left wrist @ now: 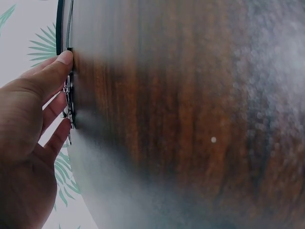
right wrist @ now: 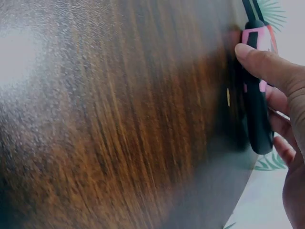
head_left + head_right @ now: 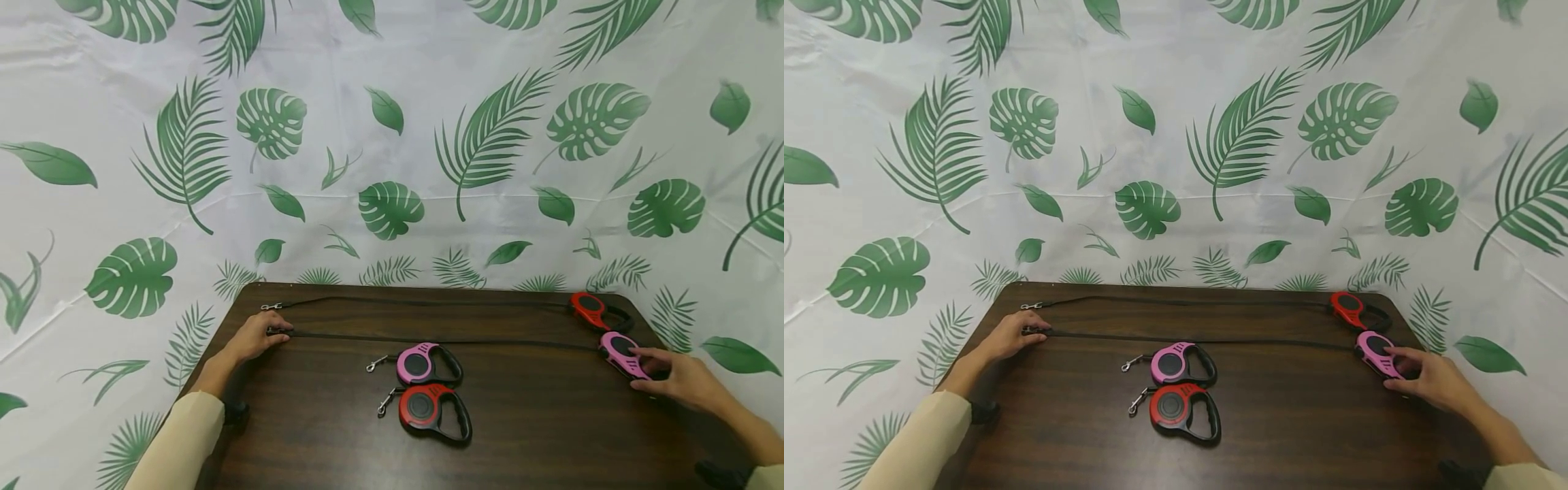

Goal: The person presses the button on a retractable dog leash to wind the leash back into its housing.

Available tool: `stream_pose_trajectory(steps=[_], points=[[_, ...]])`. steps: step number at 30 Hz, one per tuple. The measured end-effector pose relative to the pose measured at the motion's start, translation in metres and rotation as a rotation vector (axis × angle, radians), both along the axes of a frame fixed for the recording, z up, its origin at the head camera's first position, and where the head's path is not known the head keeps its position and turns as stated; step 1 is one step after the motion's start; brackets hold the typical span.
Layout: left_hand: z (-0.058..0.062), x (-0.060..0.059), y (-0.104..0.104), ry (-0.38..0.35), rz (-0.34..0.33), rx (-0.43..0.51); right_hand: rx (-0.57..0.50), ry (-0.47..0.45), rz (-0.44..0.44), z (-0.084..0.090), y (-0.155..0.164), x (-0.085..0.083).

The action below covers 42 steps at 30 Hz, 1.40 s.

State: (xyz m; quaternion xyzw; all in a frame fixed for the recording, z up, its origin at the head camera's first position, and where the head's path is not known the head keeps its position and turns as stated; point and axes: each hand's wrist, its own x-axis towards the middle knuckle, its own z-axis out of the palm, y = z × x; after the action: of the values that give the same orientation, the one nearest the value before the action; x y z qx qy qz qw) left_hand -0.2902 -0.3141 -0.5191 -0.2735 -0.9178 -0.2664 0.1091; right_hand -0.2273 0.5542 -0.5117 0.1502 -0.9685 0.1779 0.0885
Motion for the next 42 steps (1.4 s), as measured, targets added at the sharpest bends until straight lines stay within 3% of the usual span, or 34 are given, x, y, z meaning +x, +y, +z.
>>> stream_pose_trajectory(steps=[9,15,22,31,37,42], points=[[-0.006,-0.001,-0.001,0.029,0.009,-0.016,0.015,0.071,-0.001,-0.005,-0.006,0.0],[-0.007,-0.003,0.0,0.069,-0.005,-0.018,0.032,0.051,-0.005,-0.007,-0.006,0.001],[-0.004,-0.001,0.001,0.04,0.002,-0.019,0.04,0.012,-0.017,-0.006,-0.005,0.001],[-0.003,-0.002,0.002,0.021,0.021,-0.003,0.059,0.055,-0.008,0.001,-0.007,0.002],[0.0,-0.001,0.003,0.017,0.019,0.026,0.053,0.035,-0.055,0.009,-0.009,0.002],[0.002,-0.002,0.004,0.042,0.008,0.059,0.03,-0.04,-0.126,0.017,-0.008,0.001]])
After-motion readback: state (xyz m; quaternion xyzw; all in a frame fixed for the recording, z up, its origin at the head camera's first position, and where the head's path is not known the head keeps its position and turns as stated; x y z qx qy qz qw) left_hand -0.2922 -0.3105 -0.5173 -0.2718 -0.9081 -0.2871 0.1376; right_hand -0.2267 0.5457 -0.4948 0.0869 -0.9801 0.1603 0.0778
